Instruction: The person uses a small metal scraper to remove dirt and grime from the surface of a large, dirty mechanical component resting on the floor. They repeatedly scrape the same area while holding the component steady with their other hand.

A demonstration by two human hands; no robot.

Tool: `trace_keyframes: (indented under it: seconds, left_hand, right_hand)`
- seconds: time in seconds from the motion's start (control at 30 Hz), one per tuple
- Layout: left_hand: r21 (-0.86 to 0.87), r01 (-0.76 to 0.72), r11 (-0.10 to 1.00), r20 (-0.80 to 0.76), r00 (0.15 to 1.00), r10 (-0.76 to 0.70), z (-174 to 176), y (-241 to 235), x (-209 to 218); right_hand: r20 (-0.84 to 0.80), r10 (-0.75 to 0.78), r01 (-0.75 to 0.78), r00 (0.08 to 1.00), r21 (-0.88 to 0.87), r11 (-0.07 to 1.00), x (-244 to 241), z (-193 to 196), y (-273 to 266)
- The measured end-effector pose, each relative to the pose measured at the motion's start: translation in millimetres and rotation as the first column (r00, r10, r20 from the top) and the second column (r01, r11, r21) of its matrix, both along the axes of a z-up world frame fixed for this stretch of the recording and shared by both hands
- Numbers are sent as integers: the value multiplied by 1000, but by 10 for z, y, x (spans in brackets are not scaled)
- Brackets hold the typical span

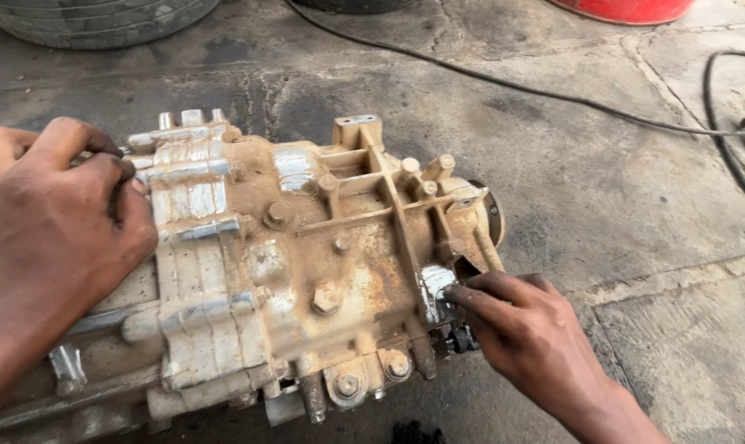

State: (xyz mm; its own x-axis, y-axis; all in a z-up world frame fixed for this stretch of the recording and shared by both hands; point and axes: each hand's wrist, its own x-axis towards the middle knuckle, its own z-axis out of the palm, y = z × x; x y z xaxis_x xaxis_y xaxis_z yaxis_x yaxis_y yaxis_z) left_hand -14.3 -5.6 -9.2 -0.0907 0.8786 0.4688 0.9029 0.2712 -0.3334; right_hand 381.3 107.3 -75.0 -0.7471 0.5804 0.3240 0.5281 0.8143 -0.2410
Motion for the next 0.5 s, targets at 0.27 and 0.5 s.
trace_keyframes:
  seconds: [0.27,0.5]
  left_hand:
    - [-16,27,1000,-35,999,-28,-101,0,-85]
    - [-5,25,1000,-69,997,-25,-82,13,-82]
  right_hand:
    - [-17,15,-16,1000,-30,999,41,-172,41]
    - [8,94,-94,996,-19,995,-17,-204,60]
